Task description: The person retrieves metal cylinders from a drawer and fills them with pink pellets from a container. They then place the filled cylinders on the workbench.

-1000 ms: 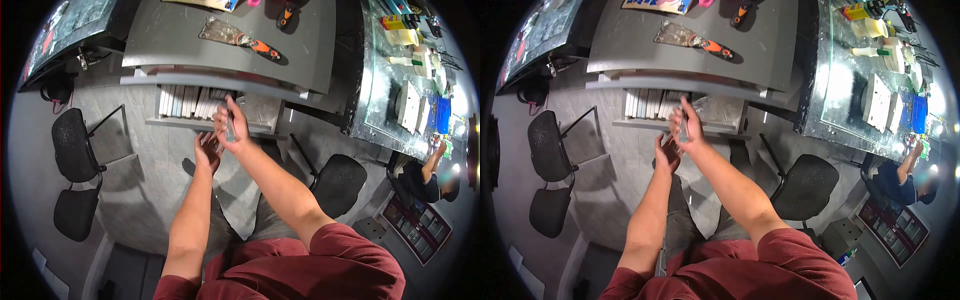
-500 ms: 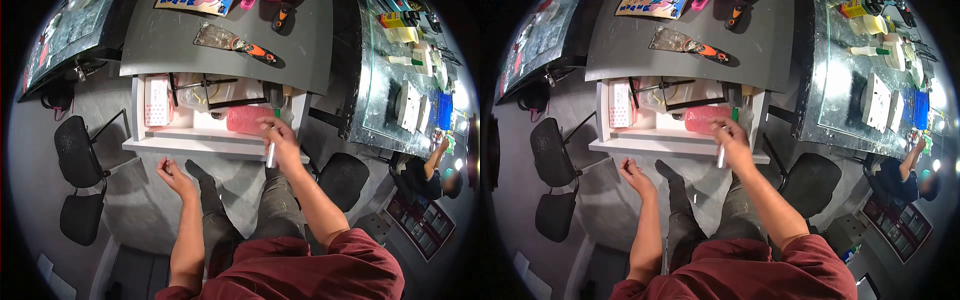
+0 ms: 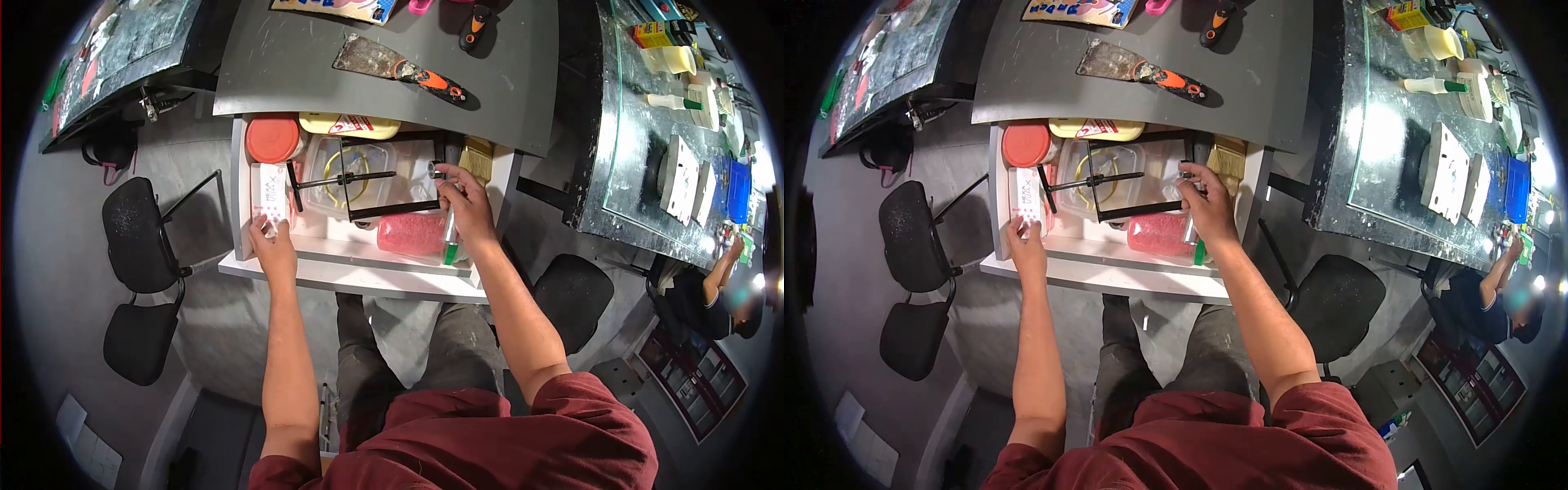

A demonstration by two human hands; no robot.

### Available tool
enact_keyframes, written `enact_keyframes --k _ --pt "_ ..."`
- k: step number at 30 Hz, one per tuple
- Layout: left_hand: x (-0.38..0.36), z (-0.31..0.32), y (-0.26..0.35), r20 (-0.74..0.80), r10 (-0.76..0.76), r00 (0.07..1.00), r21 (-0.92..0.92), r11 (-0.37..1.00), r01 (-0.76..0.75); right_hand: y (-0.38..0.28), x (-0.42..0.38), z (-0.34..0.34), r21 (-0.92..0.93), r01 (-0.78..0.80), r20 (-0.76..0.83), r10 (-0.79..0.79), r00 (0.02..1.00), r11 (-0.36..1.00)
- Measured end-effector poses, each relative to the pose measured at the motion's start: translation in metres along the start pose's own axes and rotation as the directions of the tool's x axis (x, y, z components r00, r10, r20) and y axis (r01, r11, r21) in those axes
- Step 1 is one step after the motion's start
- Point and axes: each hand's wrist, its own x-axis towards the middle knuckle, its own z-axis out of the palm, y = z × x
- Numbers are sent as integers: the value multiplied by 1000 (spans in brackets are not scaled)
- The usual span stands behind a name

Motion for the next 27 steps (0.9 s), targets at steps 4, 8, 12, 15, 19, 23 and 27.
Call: enact_keyframes --k 4,8,12,15,19,23,27 --pt "-19 6 -8 22 150 989 198 968 -151 17 10 -1 -254 -46 160 89 983 966" --pt "-39 45 -1 362 -292 885 -226 894 387 49 -4 37 -600 162 167 -76 983 784" --pt "-36 66 6 352 -457 817 -352 744 568 39 -3 60 -601 169 179 -75 981 781" --pt "-46 57 5 354 -401 845 -315 799 512 20 39 72 -304 -12 -56 -5 998 953" --pt "-66 46 -2 258 -133 957 -221 956 193 -15 74 93 -338 -91 -147 43 988 937" --pt "-101 32 14 203 215 955 37 973 -227 21 89 89 -314 69 -63 -94 994 947" --pt "-120 25 11 279 352 893 96 915 -391 10 54 83 -111 -32 -9 31 999 993"
